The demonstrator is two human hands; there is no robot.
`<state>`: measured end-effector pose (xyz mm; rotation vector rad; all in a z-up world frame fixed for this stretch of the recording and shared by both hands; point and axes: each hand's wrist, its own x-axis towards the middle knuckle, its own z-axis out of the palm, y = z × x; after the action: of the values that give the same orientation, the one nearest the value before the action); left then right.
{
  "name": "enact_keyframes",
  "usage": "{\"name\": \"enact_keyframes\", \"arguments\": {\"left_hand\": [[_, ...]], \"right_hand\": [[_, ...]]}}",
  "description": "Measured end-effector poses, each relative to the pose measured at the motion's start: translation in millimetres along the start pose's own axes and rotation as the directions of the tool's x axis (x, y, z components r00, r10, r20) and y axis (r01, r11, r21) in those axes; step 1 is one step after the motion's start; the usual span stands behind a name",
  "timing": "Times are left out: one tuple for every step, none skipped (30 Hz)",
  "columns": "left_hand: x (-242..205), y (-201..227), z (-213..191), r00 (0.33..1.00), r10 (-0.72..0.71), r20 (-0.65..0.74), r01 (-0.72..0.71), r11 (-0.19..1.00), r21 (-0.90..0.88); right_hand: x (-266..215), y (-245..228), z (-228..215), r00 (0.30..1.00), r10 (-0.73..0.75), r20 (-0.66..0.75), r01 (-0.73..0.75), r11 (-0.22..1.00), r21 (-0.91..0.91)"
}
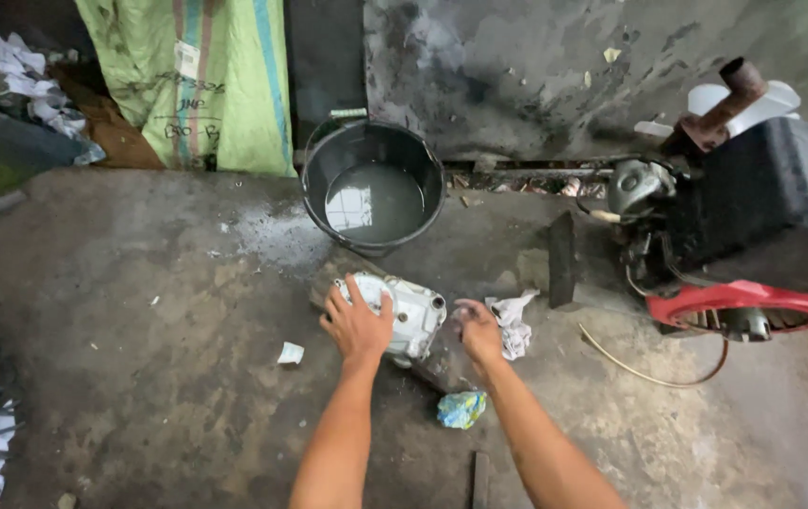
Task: The person scrubs a silver metal part with a small brush while it rests on a wooden block. They dip the brush into a black bucket of water to rinse it and continue scrubbing the object's surface.
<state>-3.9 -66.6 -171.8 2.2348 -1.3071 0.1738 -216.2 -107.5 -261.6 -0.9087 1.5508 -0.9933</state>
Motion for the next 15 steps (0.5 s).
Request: {"name": "enact_keyframes", "arguments": {"left_hand": [[0.4,0.6,1.8,1.000,-0.001,-0.004,0.001,1.000,0.002],[1.1,0.9,4.2,0.999,0.018,-0.036,-0.017,1.000,0.025],[0.7,-0.8,6.5,0.997,0.036,-0.064,-0.033,0.998,0.048],[1.2,-0.6,5.1,0.997,0.034,-0.066,-0.031,0.998,0.051],[1.8,0.7,4.5,0.994,0.046,-0.102,-0.042,0.998,0.039],[2.9,1.6,4.4,0.989,0.057,-0.139,-0.054,0.998,0.027],[2.5,1.5,3.7,0.989,0.050,-0.136,-0.046,0.998,0.034],[2.7,1.3,3.1,0.987,0.051,-0.152,-0.049,0.999,0.020],[4.9,1.3,2.4,0.984,0.053,-0.170,-0.052,0.999,0.008],[4.7,-0.4,4.3,0.984,0.046,-0.169,-0.044,0.999,0.017],[4.5,-1.6,6.7,0.985,0.047,-0.166,-0.046,0.999,0.010],[4.3,-2.1,9.3,0.986,0.048,-0.162,-0.048,0.999,0.002],[4.2,-2.9,8.7,0.986,0.047,-0.161,-0.046,0.999,0.011],[4.3,-2.9,8.4,0.984,0.048,-0.173,-0.048,0.999,0.006],[5.8,-3.0,8.4,0.981,0.055,-0.186,-0.056,0.998,0.000]], "right_hand": [[-0.7,-24.8,0.2,1.000,-0.003,0.004,0.003,1.000,0.001],[-0.9,-49.5,0.9,1.000,-0.015,0.023,0.016,0.997,-0.074],[-2.7,-72.5,2.3,0.999,-0.024,0.042,0.030,0.988,-0.150],[5.1,-86.6,11.8,0.999,-0.024,0.046,0.030,0.988,-0.150],[14.6,-101.5,21.0,0.995,-0.075,0.065,0.083,0.989,-0.125],[24.5,-116.1,31.0,0.988,-0.127,0.082,0.135,0.986,-0.097],[36.9,-126.2,41.3,0.988,-0.121,0.092,0.130,0.986,-0.101],[49.6,-136.4,52.4,0.976,-0.186,0.109,0.198,0.975,-0.103],[63.5,-147.7,65.1,0.959,-0.252,0.129,0.266,0.959,-0.100],[83.4,-146.6,74.9,0.959,-0.247,0.141,0.262,0.960,-0.100],[103.5,-145.5,84.4,0.945,-0.280,0.168,0.312,0.927,-0.210],[123.8,-144.4,93.7,0.930,-0.310,0.199,0.360,0.878,-0.314],[132.1,-147.1,107.7,0.930,-0.306,0.205,0.358,0.881,-0.310],[140.8,-150.2,121.3,0.917,-0.318,0.241,0.395,0.809,-0.435],[149.9,-154.2,134.8,0.904,-0.328,0.274,0.427,0.720,-0.548]]}}
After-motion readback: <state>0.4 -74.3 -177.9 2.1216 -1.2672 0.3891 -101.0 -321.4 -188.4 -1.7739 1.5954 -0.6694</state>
